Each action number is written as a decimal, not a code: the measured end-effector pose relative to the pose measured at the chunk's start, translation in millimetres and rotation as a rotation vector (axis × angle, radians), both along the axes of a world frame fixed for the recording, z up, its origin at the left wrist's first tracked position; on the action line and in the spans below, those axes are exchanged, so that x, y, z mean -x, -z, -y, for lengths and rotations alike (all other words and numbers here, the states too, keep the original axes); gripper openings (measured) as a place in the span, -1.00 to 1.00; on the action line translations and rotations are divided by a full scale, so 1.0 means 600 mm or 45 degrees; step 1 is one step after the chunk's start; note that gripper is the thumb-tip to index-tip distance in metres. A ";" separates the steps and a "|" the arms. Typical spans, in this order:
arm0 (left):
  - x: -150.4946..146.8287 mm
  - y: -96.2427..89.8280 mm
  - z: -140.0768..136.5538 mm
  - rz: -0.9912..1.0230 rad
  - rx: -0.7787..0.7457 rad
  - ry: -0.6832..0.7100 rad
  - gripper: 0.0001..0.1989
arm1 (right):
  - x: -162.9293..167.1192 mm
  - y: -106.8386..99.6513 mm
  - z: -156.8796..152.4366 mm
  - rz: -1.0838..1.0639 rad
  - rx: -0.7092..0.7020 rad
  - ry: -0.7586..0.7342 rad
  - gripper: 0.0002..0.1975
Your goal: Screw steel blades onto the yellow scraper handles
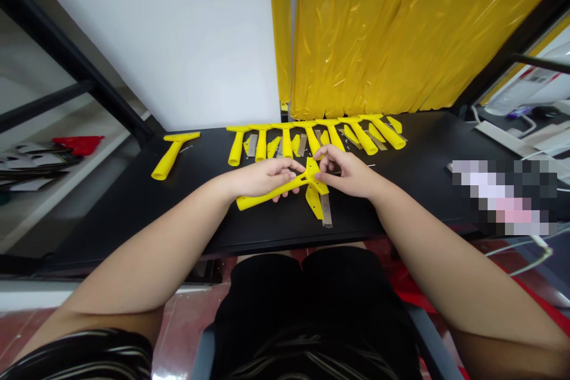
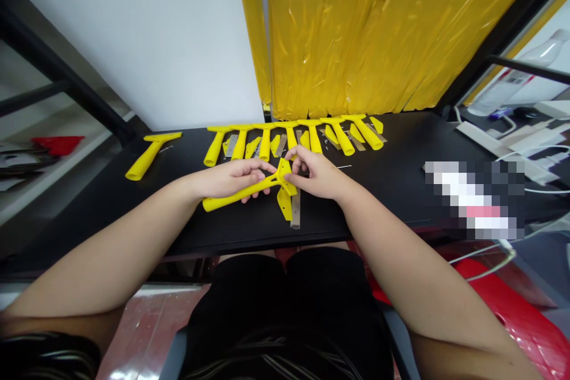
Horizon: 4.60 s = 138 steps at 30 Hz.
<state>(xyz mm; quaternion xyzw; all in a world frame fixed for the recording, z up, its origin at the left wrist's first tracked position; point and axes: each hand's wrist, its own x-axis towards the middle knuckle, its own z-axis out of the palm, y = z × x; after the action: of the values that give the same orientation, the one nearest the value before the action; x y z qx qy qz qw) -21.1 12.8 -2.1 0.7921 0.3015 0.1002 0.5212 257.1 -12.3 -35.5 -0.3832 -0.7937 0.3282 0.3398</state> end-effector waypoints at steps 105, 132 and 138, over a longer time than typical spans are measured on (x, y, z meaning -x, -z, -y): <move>-0.153 0.049 0.145 -0.655 -0.863 -0.441 0.01 | -0.099 0.057 0.092 -0.928 0.149 0.800 -0.54; 0.141 0.068 0.137 -0.835 -0.911 -0.594 -0.20 | -0.103 0.058 0.099 -0.851 0.247 0.738 -0.50; 0.234 0.073 0.062 -0.921 -0.872 -0.657 -0.16 | -0.100 0.057 0.101 -0.814 0.277 0.720 -0.47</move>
<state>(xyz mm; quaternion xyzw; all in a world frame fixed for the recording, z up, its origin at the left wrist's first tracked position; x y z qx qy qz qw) -161.5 -24.4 -45.9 0.8006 0.5953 0.0387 0.0563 317.1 -73.0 -69.5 -0.4982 -0.4732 0.4060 0.6025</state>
